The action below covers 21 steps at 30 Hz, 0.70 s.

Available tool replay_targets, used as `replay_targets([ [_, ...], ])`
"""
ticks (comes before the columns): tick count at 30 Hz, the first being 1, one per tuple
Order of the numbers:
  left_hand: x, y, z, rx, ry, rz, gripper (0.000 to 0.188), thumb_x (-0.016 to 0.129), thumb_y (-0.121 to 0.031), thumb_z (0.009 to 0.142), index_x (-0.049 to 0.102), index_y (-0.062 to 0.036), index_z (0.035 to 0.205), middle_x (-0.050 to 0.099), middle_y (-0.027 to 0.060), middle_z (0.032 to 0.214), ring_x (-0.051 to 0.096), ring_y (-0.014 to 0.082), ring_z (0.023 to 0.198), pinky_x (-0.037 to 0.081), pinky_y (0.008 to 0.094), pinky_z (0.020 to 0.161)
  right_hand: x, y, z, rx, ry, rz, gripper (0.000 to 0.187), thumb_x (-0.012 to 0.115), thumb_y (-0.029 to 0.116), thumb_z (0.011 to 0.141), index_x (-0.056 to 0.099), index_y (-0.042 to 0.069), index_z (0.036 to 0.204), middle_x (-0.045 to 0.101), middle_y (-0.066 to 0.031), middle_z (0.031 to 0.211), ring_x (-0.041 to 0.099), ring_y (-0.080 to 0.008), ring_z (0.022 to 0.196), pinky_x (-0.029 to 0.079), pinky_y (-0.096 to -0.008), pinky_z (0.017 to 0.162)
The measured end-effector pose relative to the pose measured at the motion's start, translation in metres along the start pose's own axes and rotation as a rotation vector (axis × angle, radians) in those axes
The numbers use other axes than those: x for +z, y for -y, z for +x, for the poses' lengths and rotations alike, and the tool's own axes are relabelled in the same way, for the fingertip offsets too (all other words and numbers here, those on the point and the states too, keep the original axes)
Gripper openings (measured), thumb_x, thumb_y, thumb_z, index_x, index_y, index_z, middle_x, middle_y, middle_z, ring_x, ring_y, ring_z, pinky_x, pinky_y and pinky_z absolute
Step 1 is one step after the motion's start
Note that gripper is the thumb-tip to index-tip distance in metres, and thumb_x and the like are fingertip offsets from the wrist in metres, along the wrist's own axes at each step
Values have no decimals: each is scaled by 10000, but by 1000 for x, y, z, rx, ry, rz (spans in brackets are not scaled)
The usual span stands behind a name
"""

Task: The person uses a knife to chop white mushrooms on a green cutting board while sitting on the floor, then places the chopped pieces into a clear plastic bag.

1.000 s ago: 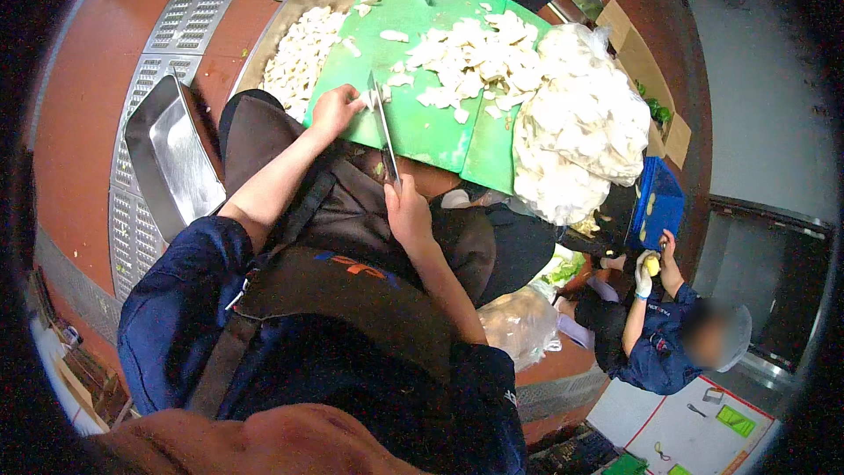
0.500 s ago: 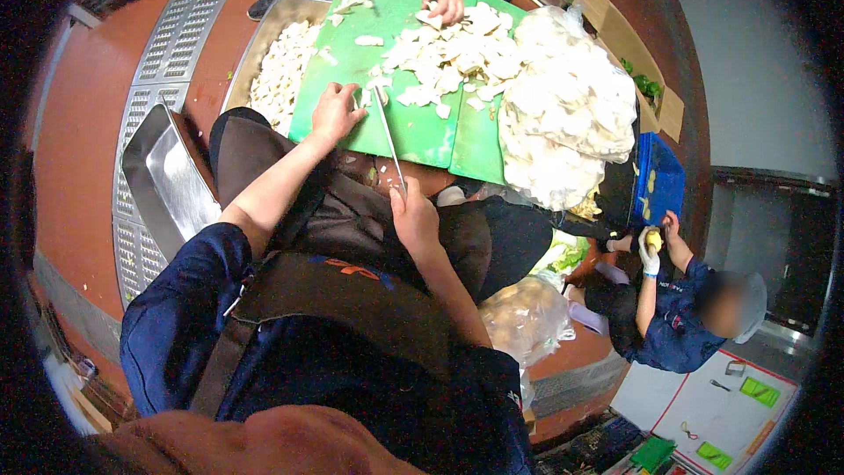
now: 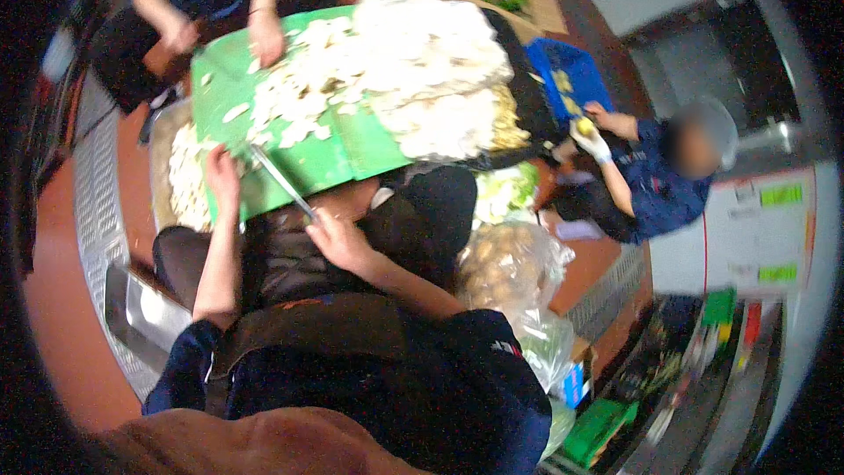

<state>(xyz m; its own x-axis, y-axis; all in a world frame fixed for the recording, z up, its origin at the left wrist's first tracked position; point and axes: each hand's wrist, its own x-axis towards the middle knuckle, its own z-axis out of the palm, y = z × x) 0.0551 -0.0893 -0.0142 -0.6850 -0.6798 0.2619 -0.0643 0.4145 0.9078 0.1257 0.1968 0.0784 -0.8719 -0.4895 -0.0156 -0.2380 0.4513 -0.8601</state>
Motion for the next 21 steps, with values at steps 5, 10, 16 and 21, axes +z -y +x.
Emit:
replay_targets([
  [5,-13,45,13,-893,609,-1286,390,401,-383,1033,551,-77,1222,668,95,1050,650,229,963,550,388,782,-9,17,1,314,234,518,227,559,265,985,484,58,1042,481,-33,626,498,-130,457,441,-318,403],
  [10,-14,30,-7,-1005,493,-1567,385,406,-315,1043,550,-45,1277,648,117,1227,637,227,1100,541,428,899,-11,16,-2,465,341,779,227,494,284,1018,463,70,1086,462,-1,639,443,-74,421,396,-256,335],
  [16,-21,51,-1,-922,261,-1143,302,570,-216,990,586,-11,1212,670,95,1088,659,223,988,575,358,861,-17,2,-9,476,293,720,234,501,293,1011,463,77,1093,466,-5,661,450,-82,429,404,-256,342],
  [21,-61,101,14,-144,1,-150,272,643,-174,919,619,6,1121,660,108,977,632,166,883,520,284,746,-7,10,9,341,256,408,236,540,274,995,488,57,1073,515,-27,713,501,-105,482,427,-263,359],
])
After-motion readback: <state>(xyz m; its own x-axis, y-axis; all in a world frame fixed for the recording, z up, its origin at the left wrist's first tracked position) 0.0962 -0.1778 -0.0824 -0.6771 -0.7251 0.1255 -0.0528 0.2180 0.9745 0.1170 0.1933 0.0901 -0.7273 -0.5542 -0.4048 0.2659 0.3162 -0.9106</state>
